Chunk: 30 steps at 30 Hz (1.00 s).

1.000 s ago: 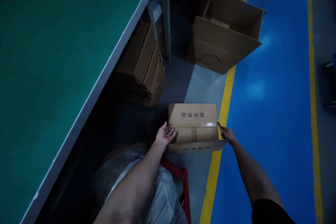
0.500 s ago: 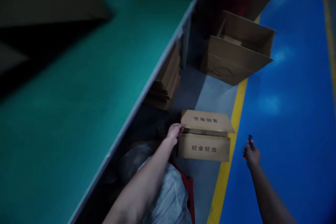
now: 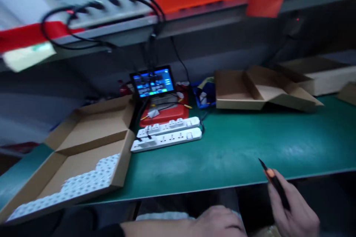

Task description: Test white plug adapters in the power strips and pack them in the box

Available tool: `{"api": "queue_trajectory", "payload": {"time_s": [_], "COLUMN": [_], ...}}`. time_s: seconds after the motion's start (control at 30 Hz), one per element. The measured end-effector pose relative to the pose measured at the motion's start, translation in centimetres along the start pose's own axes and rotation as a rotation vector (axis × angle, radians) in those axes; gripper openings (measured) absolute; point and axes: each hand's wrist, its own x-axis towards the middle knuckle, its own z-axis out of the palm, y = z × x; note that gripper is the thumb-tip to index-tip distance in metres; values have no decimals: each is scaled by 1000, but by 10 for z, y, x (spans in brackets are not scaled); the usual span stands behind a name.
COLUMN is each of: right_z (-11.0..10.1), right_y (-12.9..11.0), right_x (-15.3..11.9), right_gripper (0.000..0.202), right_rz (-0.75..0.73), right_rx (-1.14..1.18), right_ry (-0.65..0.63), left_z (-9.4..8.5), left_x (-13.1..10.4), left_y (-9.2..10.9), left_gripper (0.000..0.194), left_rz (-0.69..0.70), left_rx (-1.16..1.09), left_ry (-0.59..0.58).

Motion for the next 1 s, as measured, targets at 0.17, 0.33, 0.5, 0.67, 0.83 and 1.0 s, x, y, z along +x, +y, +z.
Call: {"api": "queue_trajectory", "payload": {"time_s": [0.17,0.33,0.5,0.67,0.83,1.0], "right_z": [123,254,326,273,112,-32], "right_y": [-105,-214,-267,-233,-93,28], "right_x": [177,288,322,283,106,-154], "right_gripper": [39,38,34,46,37,45], "right_rz": [-238,-401,-417,-405,-74,989], "right_rx": [-19,-225,-210,-15,114,-219], "right_ry": [-424,-766,-789,-529,-89,-411], "left_z": [-126,-155,-134,-136,-141,-124], "left_x": [-107,-167,-167,-161,-166,-138], "left_y": [-1,-19,-36,-32,-13,-13], "left_gripper": [25,24,21,25,28,45], "left_rz": [-169,-338,-334,-326,-345,-225], "left_rx": [403,610,750,759,691,477], "left_ry": [502,711,776,726,581,496]}}
